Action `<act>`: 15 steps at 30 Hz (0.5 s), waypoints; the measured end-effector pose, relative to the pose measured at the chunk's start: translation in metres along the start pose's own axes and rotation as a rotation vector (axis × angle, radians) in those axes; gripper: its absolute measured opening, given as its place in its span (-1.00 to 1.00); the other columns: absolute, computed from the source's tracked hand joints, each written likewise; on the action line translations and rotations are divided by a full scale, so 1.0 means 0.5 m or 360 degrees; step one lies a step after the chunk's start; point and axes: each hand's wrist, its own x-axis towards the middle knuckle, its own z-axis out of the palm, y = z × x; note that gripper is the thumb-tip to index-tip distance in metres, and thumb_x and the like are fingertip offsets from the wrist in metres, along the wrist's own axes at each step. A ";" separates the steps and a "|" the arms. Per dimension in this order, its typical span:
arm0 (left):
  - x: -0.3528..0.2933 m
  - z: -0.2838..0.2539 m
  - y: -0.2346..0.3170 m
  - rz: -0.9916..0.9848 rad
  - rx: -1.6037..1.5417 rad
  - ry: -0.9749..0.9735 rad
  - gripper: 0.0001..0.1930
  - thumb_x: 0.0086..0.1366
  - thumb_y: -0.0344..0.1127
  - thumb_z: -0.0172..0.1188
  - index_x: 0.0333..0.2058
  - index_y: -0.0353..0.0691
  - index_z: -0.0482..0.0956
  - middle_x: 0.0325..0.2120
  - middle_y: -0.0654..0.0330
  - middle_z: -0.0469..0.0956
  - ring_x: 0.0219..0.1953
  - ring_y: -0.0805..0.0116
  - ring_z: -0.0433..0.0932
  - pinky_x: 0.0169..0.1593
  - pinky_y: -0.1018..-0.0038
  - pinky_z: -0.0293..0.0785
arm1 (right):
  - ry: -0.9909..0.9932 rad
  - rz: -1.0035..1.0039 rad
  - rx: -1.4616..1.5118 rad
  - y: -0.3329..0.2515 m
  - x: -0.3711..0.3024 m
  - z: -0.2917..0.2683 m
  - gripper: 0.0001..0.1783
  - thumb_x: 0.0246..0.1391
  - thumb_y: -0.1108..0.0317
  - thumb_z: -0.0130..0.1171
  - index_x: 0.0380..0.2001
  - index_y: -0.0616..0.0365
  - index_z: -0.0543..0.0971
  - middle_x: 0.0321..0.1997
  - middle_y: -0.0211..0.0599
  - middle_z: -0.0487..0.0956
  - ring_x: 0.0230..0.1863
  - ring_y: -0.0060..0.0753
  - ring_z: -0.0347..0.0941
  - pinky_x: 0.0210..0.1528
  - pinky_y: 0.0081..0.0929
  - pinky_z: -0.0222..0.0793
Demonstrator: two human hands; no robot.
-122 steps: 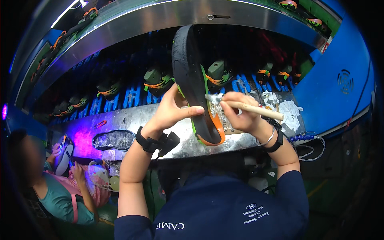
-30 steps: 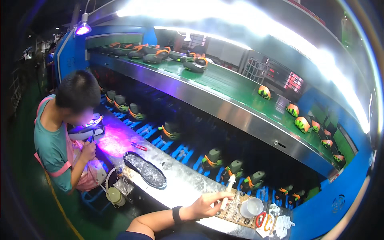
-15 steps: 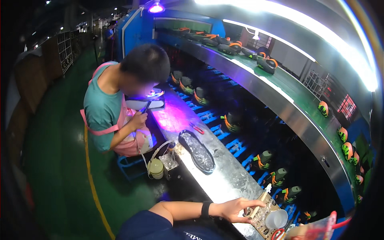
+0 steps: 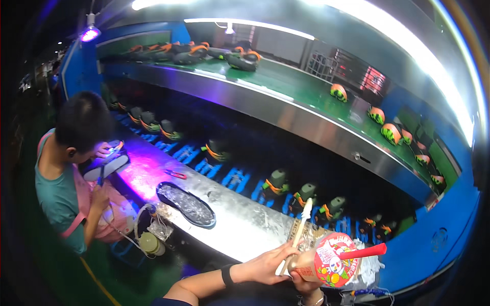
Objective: The person is applying glue to the edges of shoe soles using a brush and placing them on a conveyor belt.
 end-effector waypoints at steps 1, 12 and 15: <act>0.003 -0.001 0.003 0.0014 0.0064 0.0006 -0.42 -0.10 -0.40 0.20 -0.07 -0.21 0.15 0.05 -0.13 0.14 0.11 -0.11 0.10 0.07 0.22 0.21 | 0.0000 0.0028 -0.0023 0.002 -0.023 0.001 -0.41 -0.22 0.34 0.24 -0.11 0.32 0.25 -0.20 -0.12 0.38 -0.20 -0.27 0.36 -0.15 -0.35 0.28; -0.019 -0.002 -0.028 -0.0056 0.0023 0.0119 -0.38 -0.10 -0.44 0.13 0.00 -0.30 0.14 0.12 -0.28 -0.15 -0.01 -0.15 0.25 -0.05 0.31 0.33 | -0.0154 0.0024 -0.0208 -0.006 -0.028 0.054 -0.66 -0.12 0.34 0.15 -0.26 0.26 0.38 -0.47 -0.28 0.39 -0.44 -0.37 0.36 -0.35 -0.45 0.32; -0.026 -0.011 -0.021 -0.0107 0.0087 0.0120 -0.31 -0.14 -0.43 0.14 0.03 -0.29 0.09 0.12 -0.30 -0.17 -0.04 -0.19 0.27 -0.06 0.29 0.33 | -0.0127 -0.0083 -0.0264 -0.010 -0.005 0.063 -0.76 -0.09 0.35 0.11 -0.33 0.24 0.43 -0.58 -0.34 0.40 -0.54 -0.41 0.37 -0.43 -0.48 0.33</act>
